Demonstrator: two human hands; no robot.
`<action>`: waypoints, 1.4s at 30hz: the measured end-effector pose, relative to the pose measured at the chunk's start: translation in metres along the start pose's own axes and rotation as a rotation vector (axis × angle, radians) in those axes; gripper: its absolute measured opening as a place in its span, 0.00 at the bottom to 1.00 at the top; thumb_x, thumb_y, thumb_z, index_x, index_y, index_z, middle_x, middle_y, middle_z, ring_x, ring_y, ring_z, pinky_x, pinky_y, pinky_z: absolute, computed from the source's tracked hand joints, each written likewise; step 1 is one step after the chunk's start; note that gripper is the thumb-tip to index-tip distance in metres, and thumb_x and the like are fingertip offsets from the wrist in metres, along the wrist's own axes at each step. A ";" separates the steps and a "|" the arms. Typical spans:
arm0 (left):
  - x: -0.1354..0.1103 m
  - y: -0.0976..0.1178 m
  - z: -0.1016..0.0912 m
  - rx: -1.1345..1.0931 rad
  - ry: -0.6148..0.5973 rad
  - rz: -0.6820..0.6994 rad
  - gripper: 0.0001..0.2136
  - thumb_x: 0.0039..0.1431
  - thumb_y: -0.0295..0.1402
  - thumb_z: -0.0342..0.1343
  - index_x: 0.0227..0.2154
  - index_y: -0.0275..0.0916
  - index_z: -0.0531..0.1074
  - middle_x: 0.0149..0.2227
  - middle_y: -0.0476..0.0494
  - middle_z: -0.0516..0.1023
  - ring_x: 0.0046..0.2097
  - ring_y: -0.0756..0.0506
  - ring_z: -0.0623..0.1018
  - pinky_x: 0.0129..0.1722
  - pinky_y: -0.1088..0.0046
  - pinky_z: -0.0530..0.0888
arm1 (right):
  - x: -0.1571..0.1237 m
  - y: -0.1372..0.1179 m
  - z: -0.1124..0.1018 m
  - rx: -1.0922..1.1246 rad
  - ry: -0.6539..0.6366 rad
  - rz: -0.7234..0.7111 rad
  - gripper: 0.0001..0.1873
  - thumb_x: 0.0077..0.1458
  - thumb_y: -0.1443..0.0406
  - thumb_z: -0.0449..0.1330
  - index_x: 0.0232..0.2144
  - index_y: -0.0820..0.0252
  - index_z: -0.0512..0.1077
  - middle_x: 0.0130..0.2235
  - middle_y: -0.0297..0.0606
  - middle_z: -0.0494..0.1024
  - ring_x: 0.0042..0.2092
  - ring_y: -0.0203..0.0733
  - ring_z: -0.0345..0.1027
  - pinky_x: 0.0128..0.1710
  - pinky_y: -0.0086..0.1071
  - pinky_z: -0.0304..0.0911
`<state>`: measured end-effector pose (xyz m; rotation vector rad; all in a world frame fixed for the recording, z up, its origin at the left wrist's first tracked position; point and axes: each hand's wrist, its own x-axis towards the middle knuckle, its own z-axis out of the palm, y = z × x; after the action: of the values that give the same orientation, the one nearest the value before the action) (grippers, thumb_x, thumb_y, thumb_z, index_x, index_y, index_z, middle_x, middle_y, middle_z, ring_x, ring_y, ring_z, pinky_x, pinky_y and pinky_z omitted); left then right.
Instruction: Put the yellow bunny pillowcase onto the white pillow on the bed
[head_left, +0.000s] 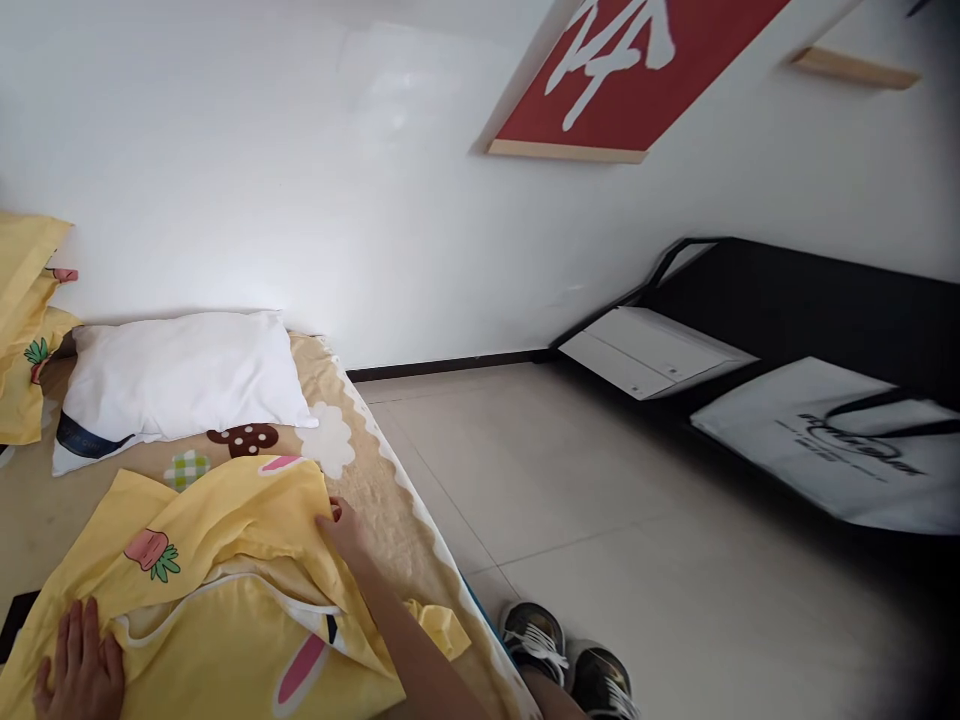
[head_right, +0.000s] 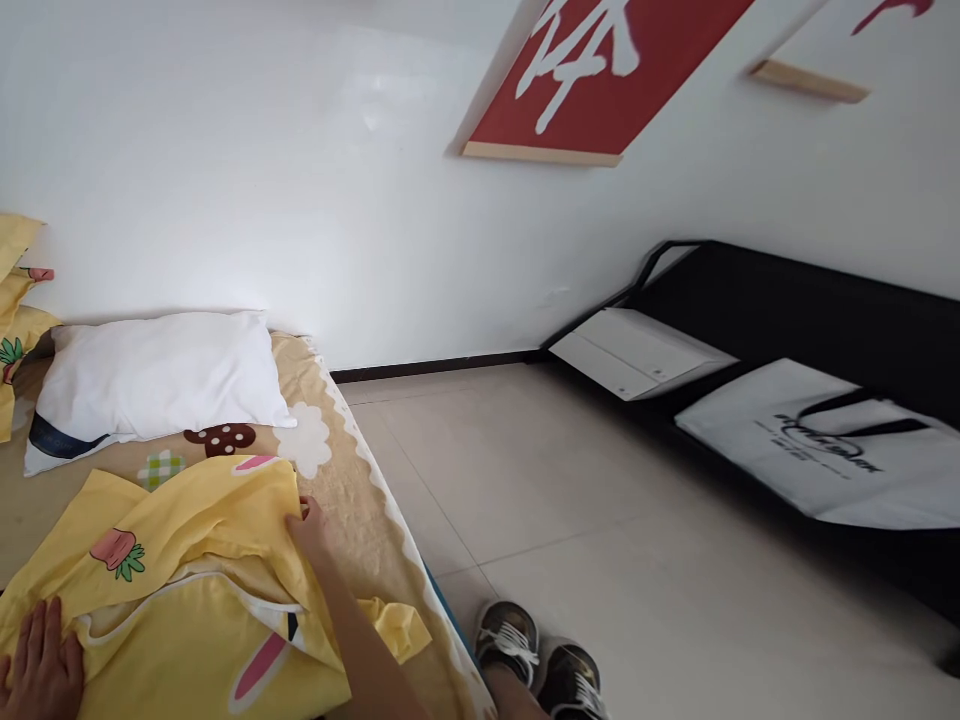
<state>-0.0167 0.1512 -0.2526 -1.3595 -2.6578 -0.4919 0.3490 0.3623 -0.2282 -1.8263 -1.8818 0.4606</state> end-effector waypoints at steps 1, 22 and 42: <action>0.000 0.000 0.000 -0.002 0.006 0.003 0.30 0.65 0.39 0.34 0.69 0.37 0.50 0.65 0.33 0.62 0.66 0.37 0.61 0.63 0.50 0.56 | 0.001 -0.006 0.003 -0.034 0.004 -0.013 0.14 0.56 0.69 0.49 0.40 0.63 0.74 0.30 0.38 0.76 0.30 0.39 0.69 0.29 0.30 0.61; -0.001 -0.005 0.005 0.076 -0.006 -0.006 0.30 0.67 0.40 0.29 0.64 0.32 0.60 0.66 0.36 0.62 0.66 0.40 0.62 0.66 0.55 0.51 | -0.066 -0.014 0.011 -0.185 0.044 -0.422 0.14 0.63 0.71 0.47 0.39 0.58 0.73 0.38 0.41 0.77 0.42 0.42 0.70 0.44 0.35 0.62; -0.001 -0.005 0.004 0.042 0.026 0.008 0.30 0.66 0.41 0.30 0.64 0.32 0.61 0.65 0.35 0.63 0.66 0.39 0.62 0.66 0.55 0.52 | -0.030 0.003 -0.046 0.338 -0.001 0.058 0.20 0.58 0.50 0.51 0.30 0.60 0.71 0.32 0.41 0.75 0.35 0.43 0.67 0.36 0.35 0.60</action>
<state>-0.0198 0.1493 -0.2580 -1.3427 -2.6250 -0.4478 0.3769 0.3287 -0.1947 -1.6566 -1.6371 0.7503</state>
